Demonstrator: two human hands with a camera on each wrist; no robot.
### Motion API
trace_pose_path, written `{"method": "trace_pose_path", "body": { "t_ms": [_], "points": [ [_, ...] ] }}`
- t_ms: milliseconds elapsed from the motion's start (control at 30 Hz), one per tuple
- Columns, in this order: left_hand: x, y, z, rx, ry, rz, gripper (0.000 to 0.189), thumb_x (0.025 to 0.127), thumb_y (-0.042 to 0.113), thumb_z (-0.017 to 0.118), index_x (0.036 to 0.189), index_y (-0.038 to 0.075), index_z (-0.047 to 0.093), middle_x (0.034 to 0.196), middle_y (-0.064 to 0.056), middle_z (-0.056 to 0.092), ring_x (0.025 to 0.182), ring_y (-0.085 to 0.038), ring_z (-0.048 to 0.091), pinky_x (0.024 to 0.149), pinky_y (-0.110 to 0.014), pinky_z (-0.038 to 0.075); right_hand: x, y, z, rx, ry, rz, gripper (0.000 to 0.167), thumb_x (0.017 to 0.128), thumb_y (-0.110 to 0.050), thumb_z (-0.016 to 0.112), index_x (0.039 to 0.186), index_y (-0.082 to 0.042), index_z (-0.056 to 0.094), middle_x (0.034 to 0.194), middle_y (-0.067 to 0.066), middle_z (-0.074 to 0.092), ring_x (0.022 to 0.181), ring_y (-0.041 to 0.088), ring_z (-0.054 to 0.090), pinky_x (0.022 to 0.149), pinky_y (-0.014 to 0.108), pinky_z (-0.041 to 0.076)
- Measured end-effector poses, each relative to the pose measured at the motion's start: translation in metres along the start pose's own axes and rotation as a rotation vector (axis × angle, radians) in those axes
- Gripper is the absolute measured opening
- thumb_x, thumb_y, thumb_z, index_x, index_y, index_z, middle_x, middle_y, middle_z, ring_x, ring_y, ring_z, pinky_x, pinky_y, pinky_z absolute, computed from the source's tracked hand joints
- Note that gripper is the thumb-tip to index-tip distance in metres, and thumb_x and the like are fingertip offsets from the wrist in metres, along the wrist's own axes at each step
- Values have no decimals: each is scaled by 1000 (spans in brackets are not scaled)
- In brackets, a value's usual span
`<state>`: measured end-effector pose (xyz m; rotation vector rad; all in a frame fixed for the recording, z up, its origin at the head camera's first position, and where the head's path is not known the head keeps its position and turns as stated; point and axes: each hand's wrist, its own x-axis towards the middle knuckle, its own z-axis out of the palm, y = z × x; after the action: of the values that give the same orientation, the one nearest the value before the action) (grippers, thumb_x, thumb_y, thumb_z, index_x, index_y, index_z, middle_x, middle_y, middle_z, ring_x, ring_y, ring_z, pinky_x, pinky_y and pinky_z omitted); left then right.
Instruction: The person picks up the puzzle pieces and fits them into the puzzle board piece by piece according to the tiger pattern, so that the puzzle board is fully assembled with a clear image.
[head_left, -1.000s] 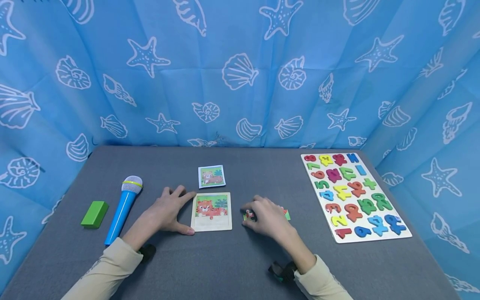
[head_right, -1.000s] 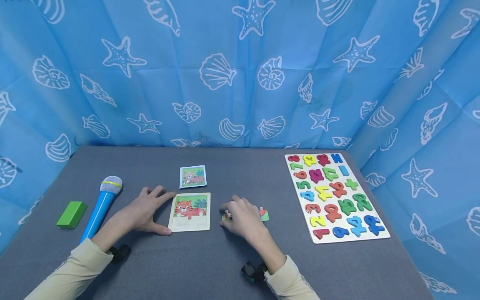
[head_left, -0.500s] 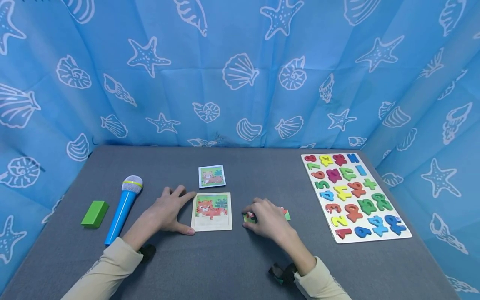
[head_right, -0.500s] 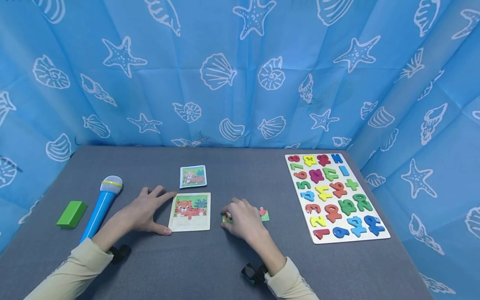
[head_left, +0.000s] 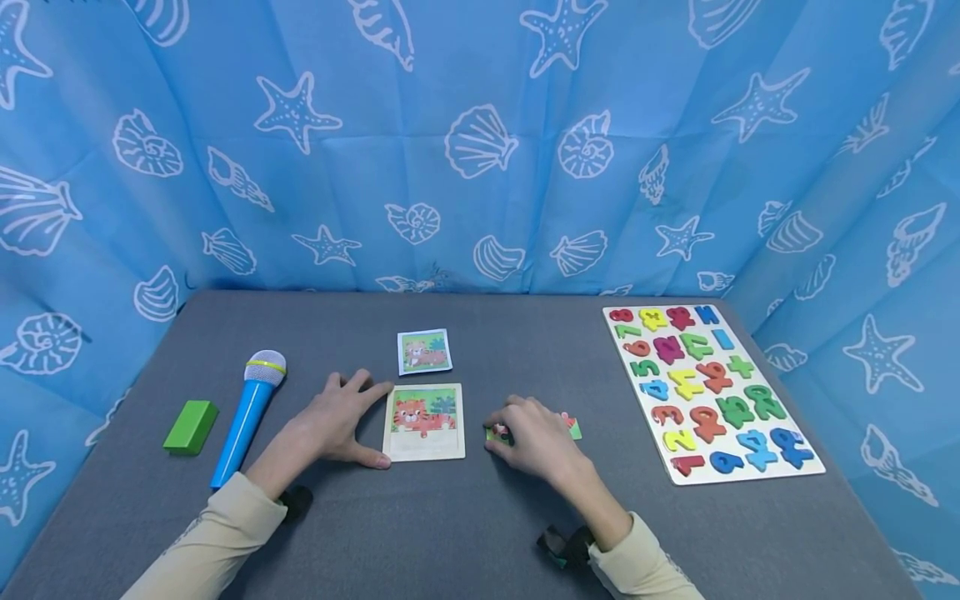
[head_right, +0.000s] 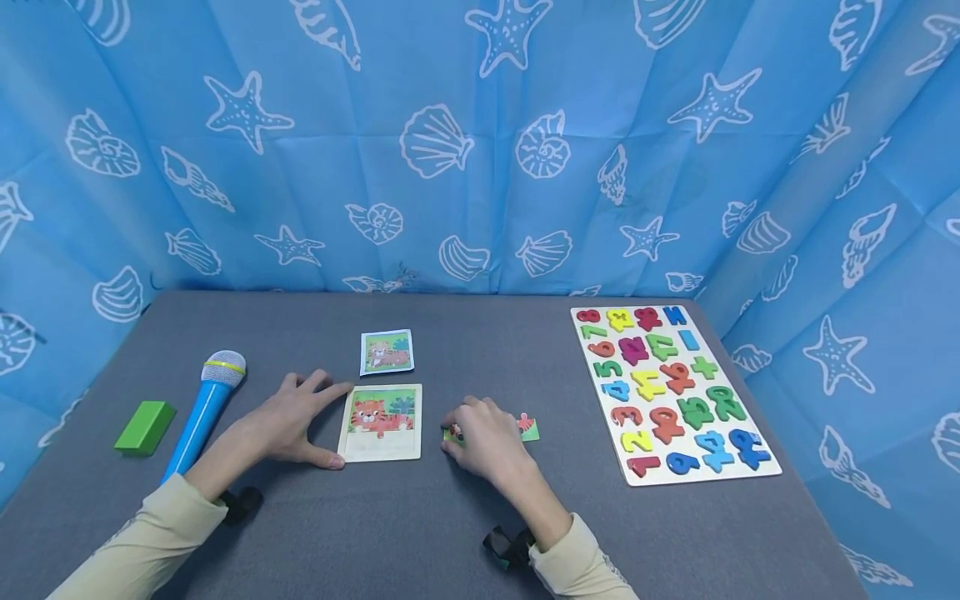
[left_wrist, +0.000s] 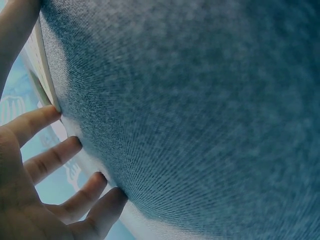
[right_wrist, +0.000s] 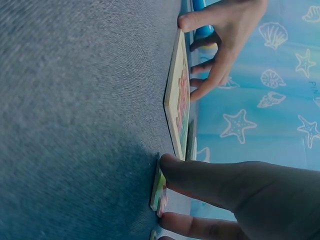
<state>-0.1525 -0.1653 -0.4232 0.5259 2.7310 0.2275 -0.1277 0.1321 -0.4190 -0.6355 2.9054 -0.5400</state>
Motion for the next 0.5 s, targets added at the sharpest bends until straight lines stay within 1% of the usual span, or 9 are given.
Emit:
{"method": "trace_pose_path", "body": {
  "t_ms": [133,333,500],
  "points": [
    [0,0,0,-3,-3,-3,112,66,71,85,155,17,43,149,-21,43,128,-52,43,95,-68,48,0,-2,0,-19,13,8,23,85,-22,84,105,-12,81,94,5,69,81,18,57,64,35,46],
    [0,0,-1,-10,-4,-6,112,66,71,85,155,17,43,149,-21,43,128,-52,43,96,-69,47,-1,-5,1,-42,25,10,21,85,-21,84,104,-12,82,90,5,68,75,16,54,58,32,41],
    [-1,0,-2,-12,-4,-6,112,66,71,85,155,17,43,148,-21,44,128,-52,42,96,-69,47,0,-7,2,-67,39,5,20,83,-21,84,101,-13,83,91,5,70,76,18,58,57,34,44]
  ]
}}
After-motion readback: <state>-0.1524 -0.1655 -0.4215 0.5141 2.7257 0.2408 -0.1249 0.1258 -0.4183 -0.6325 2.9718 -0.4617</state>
